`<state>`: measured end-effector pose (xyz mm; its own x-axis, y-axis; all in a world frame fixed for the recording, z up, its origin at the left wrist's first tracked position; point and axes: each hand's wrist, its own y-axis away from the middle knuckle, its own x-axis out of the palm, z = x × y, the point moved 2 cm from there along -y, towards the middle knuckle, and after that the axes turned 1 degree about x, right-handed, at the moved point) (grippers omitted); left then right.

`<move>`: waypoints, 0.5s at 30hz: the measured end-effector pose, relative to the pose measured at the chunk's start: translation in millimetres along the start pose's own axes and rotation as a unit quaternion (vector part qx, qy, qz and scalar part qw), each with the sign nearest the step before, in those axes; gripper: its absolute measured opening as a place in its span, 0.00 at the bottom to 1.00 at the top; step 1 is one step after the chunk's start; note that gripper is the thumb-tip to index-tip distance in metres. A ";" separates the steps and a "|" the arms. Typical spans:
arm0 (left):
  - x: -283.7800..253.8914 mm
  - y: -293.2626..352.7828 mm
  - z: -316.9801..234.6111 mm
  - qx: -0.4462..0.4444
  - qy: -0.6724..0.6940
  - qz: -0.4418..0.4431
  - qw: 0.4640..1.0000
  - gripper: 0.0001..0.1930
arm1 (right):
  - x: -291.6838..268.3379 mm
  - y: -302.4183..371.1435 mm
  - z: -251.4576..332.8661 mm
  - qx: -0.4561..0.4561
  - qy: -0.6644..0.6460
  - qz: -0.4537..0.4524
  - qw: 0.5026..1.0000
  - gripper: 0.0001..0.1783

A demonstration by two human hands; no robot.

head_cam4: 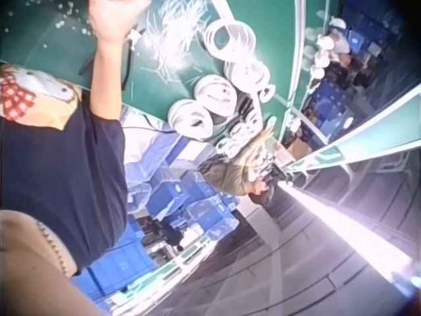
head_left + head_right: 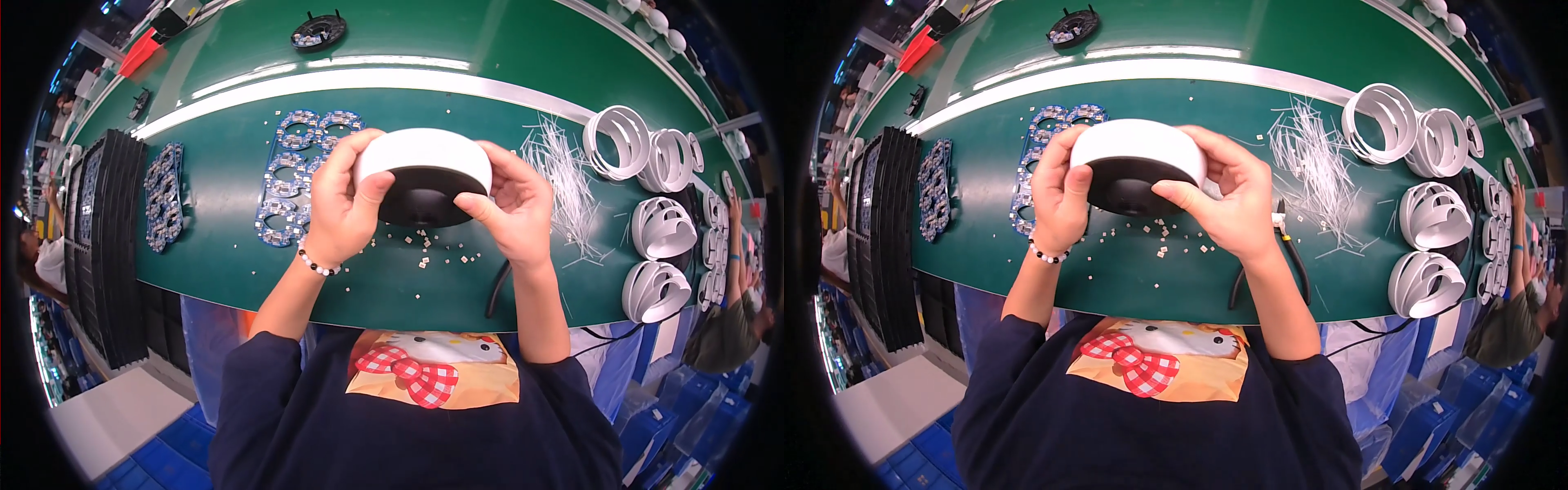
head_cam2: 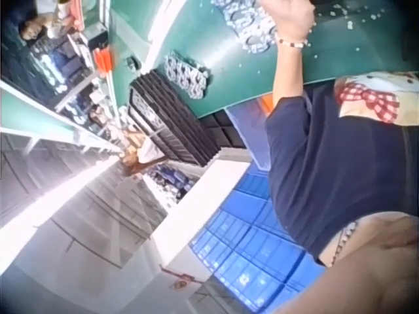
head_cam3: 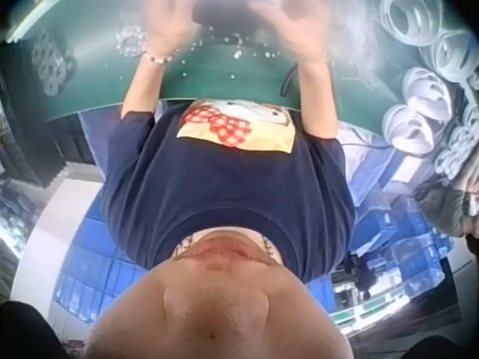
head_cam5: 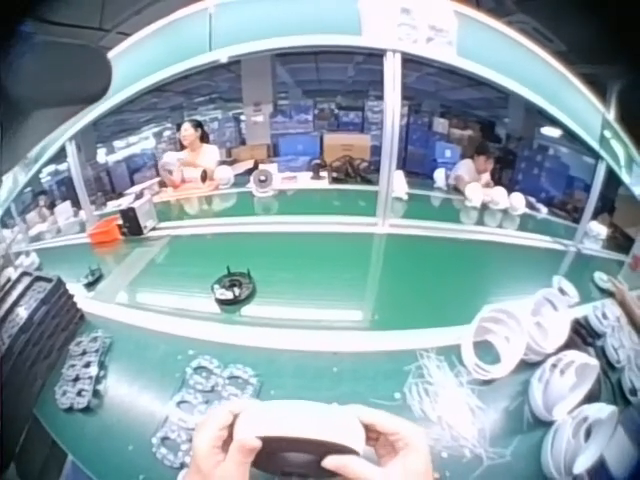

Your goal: Assembling circuit boards into camera housings on a factory production line.

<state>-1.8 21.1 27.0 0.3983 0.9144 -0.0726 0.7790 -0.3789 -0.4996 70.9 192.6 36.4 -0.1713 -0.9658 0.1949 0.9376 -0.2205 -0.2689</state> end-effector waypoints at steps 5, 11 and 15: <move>-6.0 -6.3 8.0 -0.092 0.158 -0.051 0.982 0.19 | -7.7 0.7 -12.4 0.089 -0.076 0.030 0.993 0.27; 0.1 -7.3 7.3 -0.092 0.151 -0.075 0.981 0.21 | -5.3 0.1 -6.0 0.053 -0.029 -0.002 0.998 0.24; -5.3 -11.8 4.1 -0.095 0.148 -0.032 0.984 0.20 | -6.6 0.5 -8.2 0.043 -0.034 -0.012 0.998 0.24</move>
<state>-15.1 21.2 29.8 0.4476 0.8663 0.2220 0.8720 -0.3677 -0.3232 69.9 197.7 27.3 -0.1752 -0.9486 0.2637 0.9567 -0.2273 -0.1818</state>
